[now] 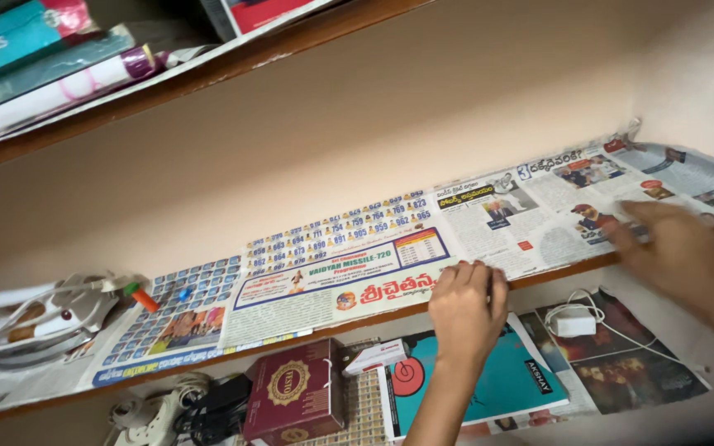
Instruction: The person lines a shelf with newspaper by hand, smoothing the paper across the surface and folding the edges to fit the corners.
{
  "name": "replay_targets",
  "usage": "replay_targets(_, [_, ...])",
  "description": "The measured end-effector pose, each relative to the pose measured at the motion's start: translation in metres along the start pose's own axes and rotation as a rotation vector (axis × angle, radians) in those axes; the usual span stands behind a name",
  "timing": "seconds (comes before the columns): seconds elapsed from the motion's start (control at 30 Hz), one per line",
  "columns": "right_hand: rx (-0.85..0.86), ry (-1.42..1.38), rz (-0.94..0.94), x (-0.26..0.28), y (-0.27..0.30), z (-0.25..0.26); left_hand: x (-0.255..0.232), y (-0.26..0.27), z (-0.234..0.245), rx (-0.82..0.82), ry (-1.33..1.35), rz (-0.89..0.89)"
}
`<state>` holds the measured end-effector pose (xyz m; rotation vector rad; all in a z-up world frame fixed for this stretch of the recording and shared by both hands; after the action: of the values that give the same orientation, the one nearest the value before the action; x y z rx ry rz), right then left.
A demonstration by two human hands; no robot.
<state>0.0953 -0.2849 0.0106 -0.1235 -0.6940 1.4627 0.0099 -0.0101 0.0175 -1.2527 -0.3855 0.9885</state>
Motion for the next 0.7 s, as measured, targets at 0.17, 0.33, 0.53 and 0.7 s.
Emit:
replay_targets(0.17, [0.001,-0.498,0.438,0.104,0.058,0.007,0.007,0.005,0.012,0.098,0.091,0.017])
replay_targets(0.33, [-0.169,-0.394,0.670,0.139,0.080,-0.028,0.018,0.007,0.025,0.174,0.108,-0.018])
replay_targets(0.53, [-0.189,-0.463,0.538,0.138,0.079,-0.033,0.040,0.008,0.058,0.181,0.064,0.022])
replay_targets(0.7, [-0.191,-0.413,0.488,0.136,0.079,-0.035,0.066,0.012,0.095,0.178,-0.030,0.055])
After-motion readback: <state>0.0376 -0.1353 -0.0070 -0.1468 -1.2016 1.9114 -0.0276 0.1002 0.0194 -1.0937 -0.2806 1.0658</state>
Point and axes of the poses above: each hand's wrist, its own y-axis away from the middle knuckle, its own z-axis out of the back of the hand, x = y × z, the point moved 2 cm from there along -y, towards the middle knuckle, and after that the axes turned 5 degrees about -x, right-handed, at the moved point
